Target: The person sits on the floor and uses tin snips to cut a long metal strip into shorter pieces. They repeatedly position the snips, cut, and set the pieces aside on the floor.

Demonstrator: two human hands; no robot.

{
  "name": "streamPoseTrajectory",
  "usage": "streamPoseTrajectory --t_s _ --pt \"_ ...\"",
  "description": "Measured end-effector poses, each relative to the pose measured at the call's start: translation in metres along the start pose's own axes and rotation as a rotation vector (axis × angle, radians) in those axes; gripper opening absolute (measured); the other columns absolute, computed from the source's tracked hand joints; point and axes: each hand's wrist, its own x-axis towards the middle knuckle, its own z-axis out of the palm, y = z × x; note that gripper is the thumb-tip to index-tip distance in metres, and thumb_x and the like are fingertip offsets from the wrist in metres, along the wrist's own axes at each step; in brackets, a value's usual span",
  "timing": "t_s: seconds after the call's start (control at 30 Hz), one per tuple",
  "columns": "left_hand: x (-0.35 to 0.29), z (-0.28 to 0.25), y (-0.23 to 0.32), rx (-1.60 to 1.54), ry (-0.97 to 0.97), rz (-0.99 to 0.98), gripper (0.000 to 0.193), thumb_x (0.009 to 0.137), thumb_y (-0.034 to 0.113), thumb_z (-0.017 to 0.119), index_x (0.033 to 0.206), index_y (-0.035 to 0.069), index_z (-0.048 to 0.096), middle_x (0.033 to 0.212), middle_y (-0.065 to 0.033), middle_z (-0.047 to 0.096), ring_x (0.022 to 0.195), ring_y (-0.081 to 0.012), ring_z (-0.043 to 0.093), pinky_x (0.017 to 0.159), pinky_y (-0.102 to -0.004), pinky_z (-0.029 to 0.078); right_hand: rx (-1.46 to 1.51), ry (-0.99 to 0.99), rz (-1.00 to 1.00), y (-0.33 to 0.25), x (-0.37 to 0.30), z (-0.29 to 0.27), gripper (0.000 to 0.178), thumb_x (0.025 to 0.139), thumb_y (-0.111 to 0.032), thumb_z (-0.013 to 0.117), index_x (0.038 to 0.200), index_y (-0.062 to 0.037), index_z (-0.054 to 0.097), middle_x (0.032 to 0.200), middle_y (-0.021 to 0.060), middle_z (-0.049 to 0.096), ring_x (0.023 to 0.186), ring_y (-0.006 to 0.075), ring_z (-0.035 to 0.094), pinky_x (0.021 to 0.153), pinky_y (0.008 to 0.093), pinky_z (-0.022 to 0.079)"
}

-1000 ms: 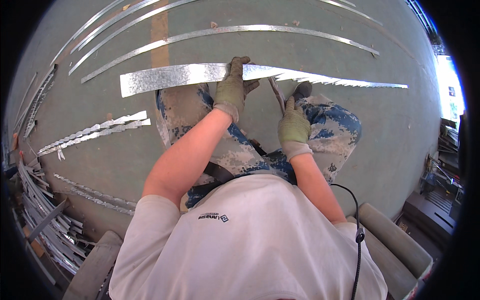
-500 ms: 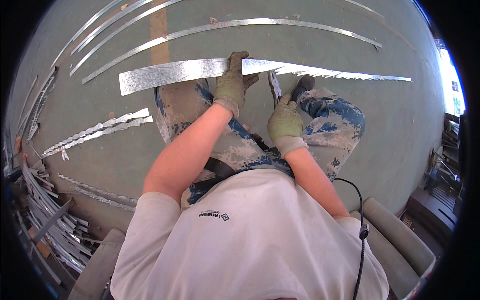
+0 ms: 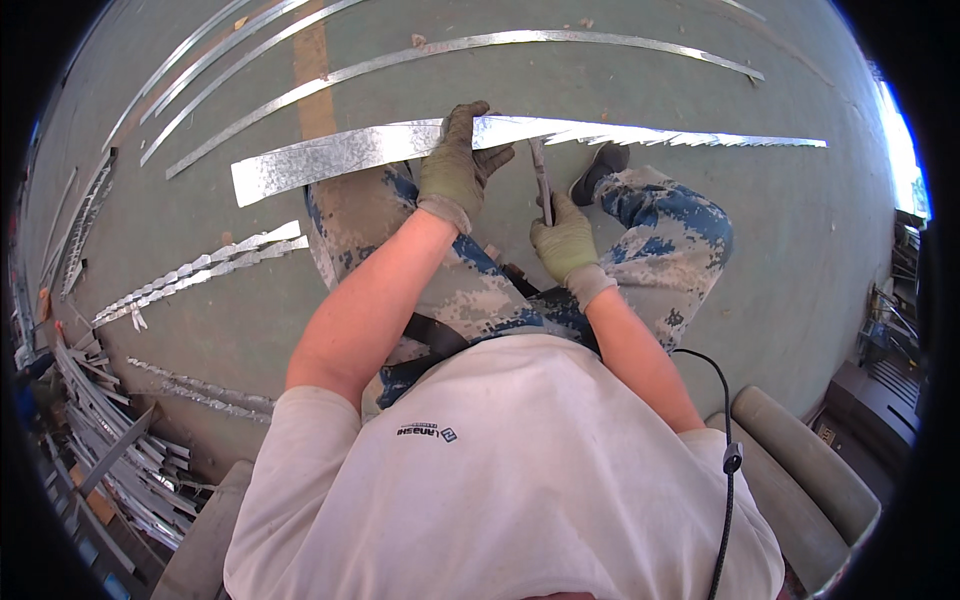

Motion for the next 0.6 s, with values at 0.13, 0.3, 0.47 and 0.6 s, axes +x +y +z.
streamPoseTrajectory --t_s 0.13,0.3,0.47,0.6 --pt "0.007 -0.006 0.003 -0.072 -0.011 -0.017 0.040 0.106 0.035 0.058 0.133 0.005 0.059 0.124 -0.0158 0.064 0.102 -0.0331 0.072 0.093 -0.0468 0.062 0.332 -0.196 0.190 -0.022 -0.005 -0.018 0.047 0.085 -0.019 0.063 0.128 -0.0005 0.062 0.106 0.0271 0.070 0.102 0.0458 0.067 0.089 0.0462 0.053" --pt "0.014 -0.014 -0.003 -0.141 -0.003 -0.050 0.039 0.106 0.034 0.058 0.133 0.006 0.059 0.129 -0.0175 0.063 0.107 -0.0342 0.072 0.096 -0.0482 0.062 0.101 -0.066 -0.008 -0.002 0.005 -0.002 0.051 0.088 -0.020 0.064 0.135 -0.0001 0.058 0.116 0.0245 0.069 0.099 0.0384 0.068 0.086 0.0416 0.054" --pt "0.025 -0.047 -0.020 -0.478 -0.206 -0.152 0.046 0.107 0.043 0.049 0.143 0.015 0.051 0.137 -0.0095 0.060 0.123 -0.0266 0.062 0.102 -0.0448 0.056 -0.060 -0.074 -0.065 0.009 0.006 0.015 0.064 0.093 -0.025 0.062 0.150 -0.0006 0.047 0.144 0.0265 0.056 0.130 0.0405 0.058 0.108 0.0425 0.046" --pt "0.037 -0.035 -0.037 0.003 0.006 -0.153 0.036 0.107 0.037 0.050 0.140 0.025 0.056 0.127 -0.0041 0.062 0.111 -0.0220 0.065 0.084 -0.0415 0.061 0.180 -0.055 0.035 0.060 0.031 0.032 0.053 0.092 -0.014 0.057 0.144 -0.0052 0.051 0.075 0.0049 0.059 0.054 0.0131 0.053 0.048 0.0295 0.043"
